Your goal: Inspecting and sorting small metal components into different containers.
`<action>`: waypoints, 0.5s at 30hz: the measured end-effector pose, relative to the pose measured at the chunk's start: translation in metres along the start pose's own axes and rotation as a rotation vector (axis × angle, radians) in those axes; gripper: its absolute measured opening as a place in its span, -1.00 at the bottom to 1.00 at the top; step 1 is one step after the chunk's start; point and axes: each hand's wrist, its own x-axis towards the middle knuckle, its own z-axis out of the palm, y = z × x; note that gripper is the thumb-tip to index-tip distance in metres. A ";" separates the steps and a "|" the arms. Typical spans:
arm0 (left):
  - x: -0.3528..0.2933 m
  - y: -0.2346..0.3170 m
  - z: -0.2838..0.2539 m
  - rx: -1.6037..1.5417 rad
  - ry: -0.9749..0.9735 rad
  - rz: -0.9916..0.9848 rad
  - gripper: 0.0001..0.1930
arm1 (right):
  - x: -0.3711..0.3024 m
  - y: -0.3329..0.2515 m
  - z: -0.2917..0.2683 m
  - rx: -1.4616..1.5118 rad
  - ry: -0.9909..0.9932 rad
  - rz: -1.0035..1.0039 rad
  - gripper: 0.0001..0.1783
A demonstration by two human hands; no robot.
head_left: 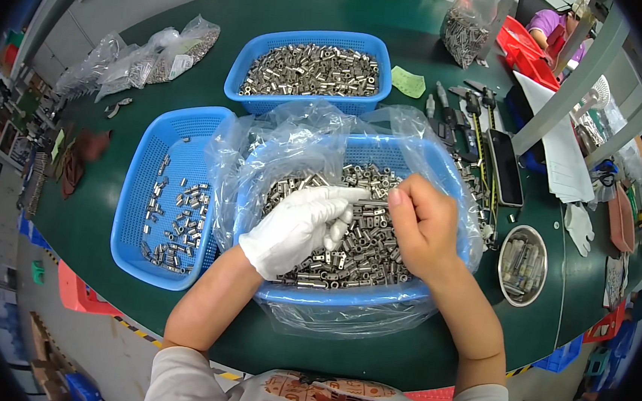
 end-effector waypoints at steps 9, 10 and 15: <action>-0.015 0.022 -0.005 -0.022 -0.079 -0.029 -0.58 | 0.008 -0.008 0.013 0.023 -0.148 0.031 -0.80; -0.013 0.023 -0.003 -0.020 -0.090 -0.034 -0.58 | 0.008 -0.006 0.012 0.026 -0.158 0.003 -0.81; 0.009 0.009 0.018 0.058 -0.074 -0.093 -0.65 | -0.002 0.008 -0.009 -0.010 -0.167 0.039 -0.81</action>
